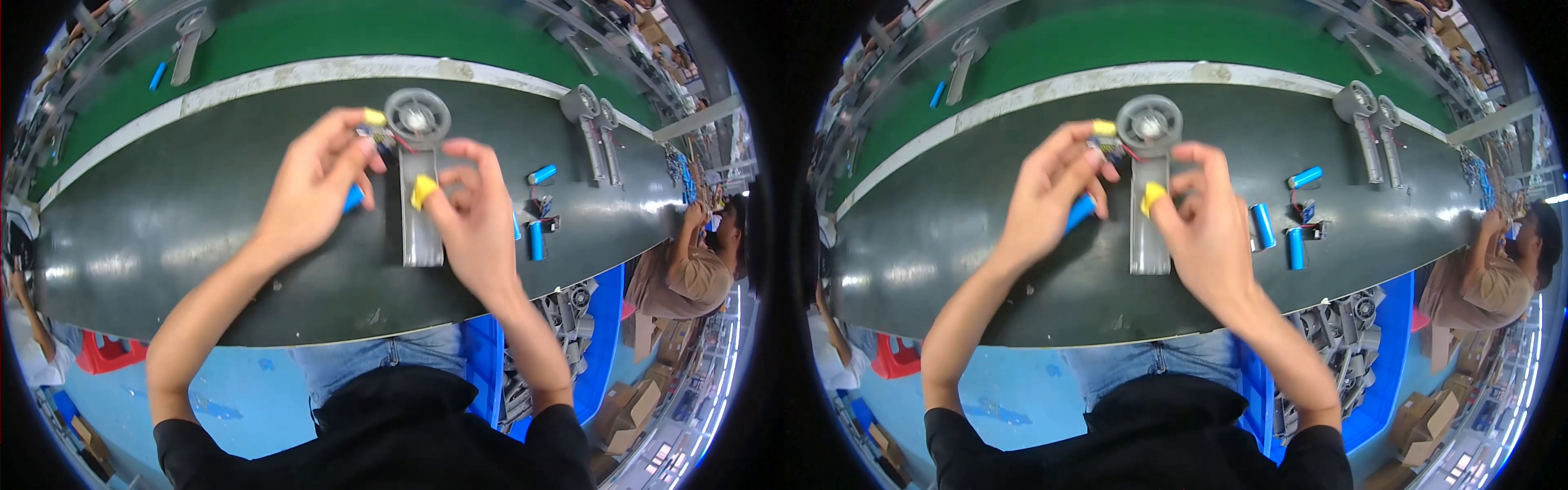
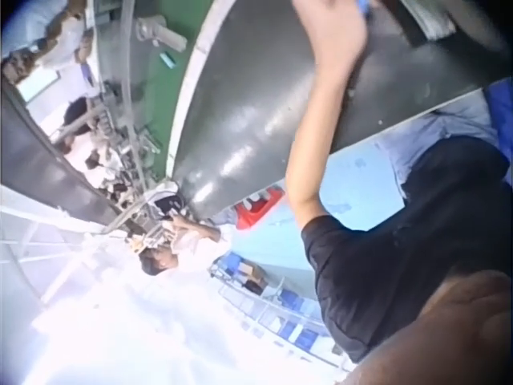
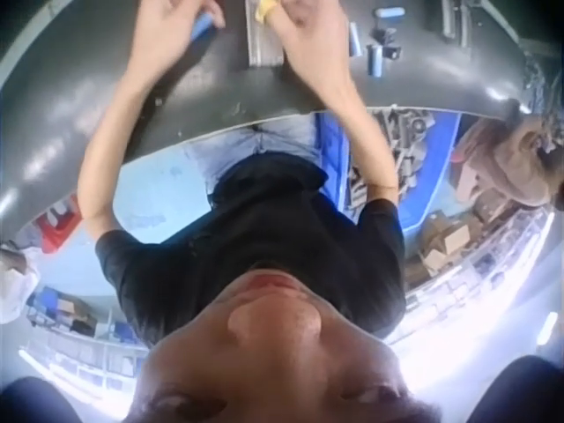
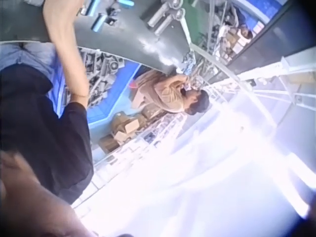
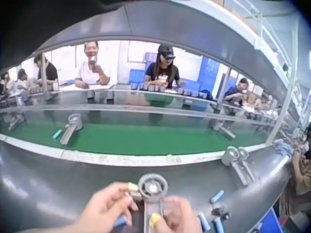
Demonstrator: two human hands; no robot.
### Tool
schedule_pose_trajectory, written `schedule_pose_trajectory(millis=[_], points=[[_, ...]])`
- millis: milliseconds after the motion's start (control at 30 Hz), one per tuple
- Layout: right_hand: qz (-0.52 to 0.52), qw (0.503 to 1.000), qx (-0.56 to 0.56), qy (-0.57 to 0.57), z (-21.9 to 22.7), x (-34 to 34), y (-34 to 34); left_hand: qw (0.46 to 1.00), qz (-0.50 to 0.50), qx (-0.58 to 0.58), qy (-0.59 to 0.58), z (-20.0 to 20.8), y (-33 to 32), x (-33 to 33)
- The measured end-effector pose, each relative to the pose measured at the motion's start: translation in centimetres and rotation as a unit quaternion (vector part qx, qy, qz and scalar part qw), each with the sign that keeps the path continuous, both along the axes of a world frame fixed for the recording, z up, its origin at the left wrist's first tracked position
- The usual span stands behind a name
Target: The person assembles small yellow and blue electronic components by hand at a manual assembly station.
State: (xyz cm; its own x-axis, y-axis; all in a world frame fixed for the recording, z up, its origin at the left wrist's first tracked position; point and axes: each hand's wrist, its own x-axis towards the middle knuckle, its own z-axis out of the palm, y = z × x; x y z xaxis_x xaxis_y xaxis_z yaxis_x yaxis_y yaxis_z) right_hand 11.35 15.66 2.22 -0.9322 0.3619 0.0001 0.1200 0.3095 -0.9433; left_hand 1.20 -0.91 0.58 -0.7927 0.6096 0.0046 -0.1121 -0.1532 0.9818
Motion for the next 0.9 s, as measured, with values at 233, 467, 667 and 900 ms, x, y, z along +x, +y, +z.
schedule_pose_trajectory(millis=[233, 467, 667, 900], points=[[0.009, 0.977, 0.199, 0.078, 0.8, -17.6, 5.8, 0.893, 0.186, -0.210, 0.351, 2.8, 4.8, -15.1], [-0.028, 0.960, 0.269, 0.072, -1.9, -25.3, 10.4, 0.849, 0.241, -0.262, 0.391, -1.8, 5.8, -21.8], [-0.264, 0.763, 0.580, -0.108, 2.1, -24.6, 29.3, 0.745, 0.326, -0.287, 0.506, -3.1, 3.7, -20.2], [-0.258, 0.760, 0.513, -0.306, -0.1, -23.8, 36.3, 0.683, 0.357, -0.243, 0.590, -2.9, 4.6, -19.7]])
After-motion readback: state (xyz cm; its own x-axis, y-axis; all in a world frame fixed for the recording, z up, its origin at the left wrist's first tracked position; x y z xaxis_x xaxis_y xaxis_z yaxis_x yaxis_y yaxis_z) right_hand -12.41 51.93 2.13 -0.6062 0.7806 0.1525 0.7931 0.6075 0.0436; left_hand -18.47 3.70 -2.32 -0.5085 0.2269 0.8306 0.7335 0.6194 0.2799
